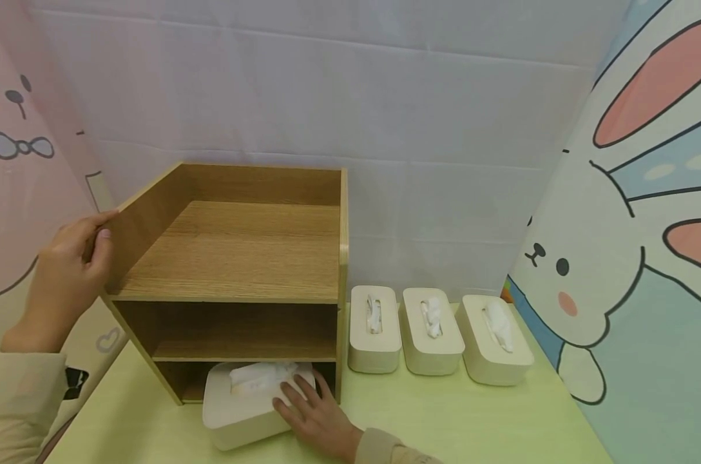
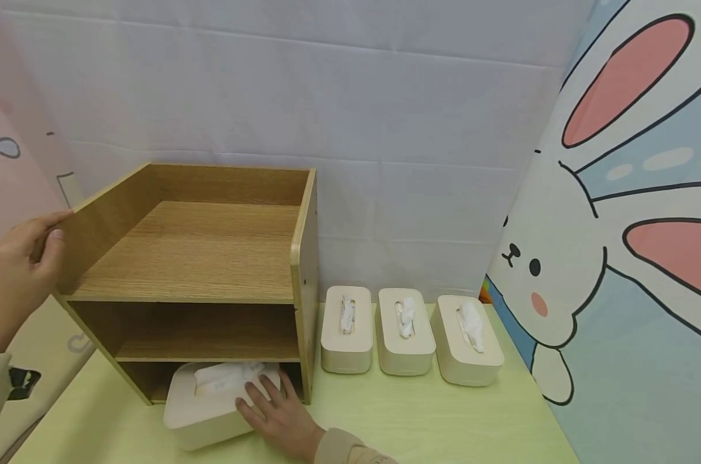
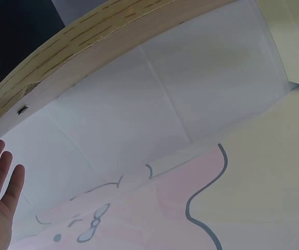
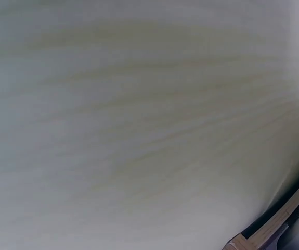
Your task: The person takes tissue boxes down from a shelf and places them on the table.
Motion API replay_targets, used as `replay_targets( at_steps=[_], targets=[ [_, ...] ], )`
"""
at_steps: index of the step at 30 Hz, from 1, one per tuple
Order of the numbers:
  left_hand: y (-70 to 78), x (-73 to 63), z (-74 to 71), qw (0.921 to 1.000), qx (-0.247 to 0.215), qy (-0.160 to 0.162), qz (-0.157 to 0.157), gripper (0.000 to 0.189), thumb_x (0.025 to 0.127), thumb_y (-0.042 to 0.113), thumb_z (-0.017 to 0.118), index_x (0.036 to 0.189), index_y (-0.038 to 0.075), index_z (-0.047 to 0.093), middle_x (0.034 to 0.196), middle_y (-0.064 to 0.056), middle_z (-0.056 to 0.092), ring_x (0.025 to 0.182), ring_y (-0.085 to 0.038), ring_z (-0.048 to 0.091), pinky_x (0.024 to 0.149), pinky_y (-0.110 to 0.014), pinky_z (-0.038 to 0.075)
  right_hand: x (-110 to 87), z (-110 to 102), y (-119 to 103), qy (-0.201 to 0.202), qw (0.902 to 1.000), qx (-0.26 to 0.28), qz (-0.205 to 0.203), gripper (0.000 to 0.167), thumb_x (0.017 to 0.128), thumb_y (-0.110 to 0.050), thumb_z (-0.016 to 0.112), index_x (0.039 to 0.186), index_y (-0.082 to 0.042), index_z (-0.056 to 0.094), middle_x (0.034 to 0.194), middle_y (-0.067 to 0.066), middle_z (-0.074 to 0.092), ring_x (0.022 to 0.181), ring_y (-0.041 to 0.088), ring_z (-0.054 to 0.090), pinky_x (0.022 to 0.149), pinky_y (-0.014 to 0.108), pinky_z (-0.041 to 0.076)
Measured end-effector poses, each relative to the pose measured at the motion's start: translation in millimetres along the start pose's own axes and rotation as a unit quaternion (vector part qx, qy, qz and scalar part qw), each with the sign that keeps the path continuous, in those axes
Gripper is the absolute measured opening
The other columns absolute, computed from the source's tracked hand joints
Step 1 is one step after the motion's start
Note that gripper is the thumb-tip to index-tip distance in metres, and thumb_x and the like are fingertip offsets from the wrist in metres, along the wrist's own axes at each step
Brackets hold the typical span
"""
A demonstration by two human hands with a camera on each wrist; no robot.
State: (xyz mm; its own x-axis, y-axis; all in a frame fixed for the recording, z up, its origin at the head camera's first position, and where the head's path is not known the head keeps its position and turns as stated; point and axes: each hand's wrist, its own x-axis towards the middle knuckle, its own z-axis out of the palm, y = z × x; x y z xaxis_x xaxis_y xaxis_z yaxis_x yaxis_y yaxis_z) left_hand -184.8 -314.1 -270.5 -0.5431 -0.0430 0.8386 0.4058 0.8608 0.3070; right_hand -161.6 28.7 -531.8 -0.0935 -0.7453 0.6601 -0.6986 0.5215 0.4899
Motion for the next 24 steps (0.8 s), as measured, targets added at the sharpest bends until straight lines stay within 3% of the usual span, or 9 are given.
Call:
replay_targets(
  at_steps=[6, 16, 19, 24],
  targets=[
    [0.6, -0.4, -0.6, 0.9998, 0.011, -0.012, -0.008, 0.035, 0.092, 0.013, 0.042, 0.122, 0.004, 0.057, 0.109, -0.026, 0.060, 0.097, -0.038, 0.049, 0.081, -0.001, 0.022, 4.7, -21, 9, 0.038, 0.9991, -0.005, -0.017, 0.030, 0.098, -0.012, 0.032, 0.125, -0.014, 0.045, 0.117, 0.006, 0.053, 0.107, 0.024, 0.052, 0.082, 0.044, 0.048],
    [2.3, 0.3, -1.0, 0.9999, 0.010, -0.012, -0.003, 0.035, 0.092, 0.012, 0.041, 0.121, 0.003, 0.057, 0.107, -0.027, 0.060, 0.096, -0.040, 0.050, 0.082, -0.001, 0.021, -4.5, -34, 14, 0.057, 0.9975, -0.001, -0.042, 0.035, 0.097, -0.013, 0.031, 0.130, -0.011, 0.044, 0.117, 0.005, 0.056, 0.108, 0.024, 0.053, 0.083, 0.045, 0.047],
    [2.3, 0.6, -0.8, 0.9999, 0.009, -0.011, -0.002, 0.035, 0.092, 0.012, 0.042, 0.121, 0.003, 0.058, 0.108, -0.027, 0.060, 0.095, -0.040, 0.050, 0.082, -0.001, 0.022, -12.1, -33, 13, 0.061, 0.9966, 0.000, -0.055, 0.040, 0.099, -0.026, 0.028, 0.133, -0.009, 0.041, 0.118, 0.005, 0.056, 0.110, 0.024, 0.053, 0.085, 0.045, 0.046],
    [1.6, 0.7, -0.3, 0.9999, 0.007, -0.009, -0.001, 0.034, 0.092, 0.012, 0.042, 0.120, 0.002, 0.058, 0.108, -0.026, 0.060, 0.095, -0.039, 0.050, 0.082, -0.002, 0.021, -28.3, -30, 12, 0.052, 0.9955, 0.000, -0.079, 0.062, 0.096, -0.051, 0.019, 0.135, -0.007, 0.038, 0.123, 0.007, 0.055, 0.114, 0.028, 0.051, 0.091, 0.050, 0.042]
  ],
)
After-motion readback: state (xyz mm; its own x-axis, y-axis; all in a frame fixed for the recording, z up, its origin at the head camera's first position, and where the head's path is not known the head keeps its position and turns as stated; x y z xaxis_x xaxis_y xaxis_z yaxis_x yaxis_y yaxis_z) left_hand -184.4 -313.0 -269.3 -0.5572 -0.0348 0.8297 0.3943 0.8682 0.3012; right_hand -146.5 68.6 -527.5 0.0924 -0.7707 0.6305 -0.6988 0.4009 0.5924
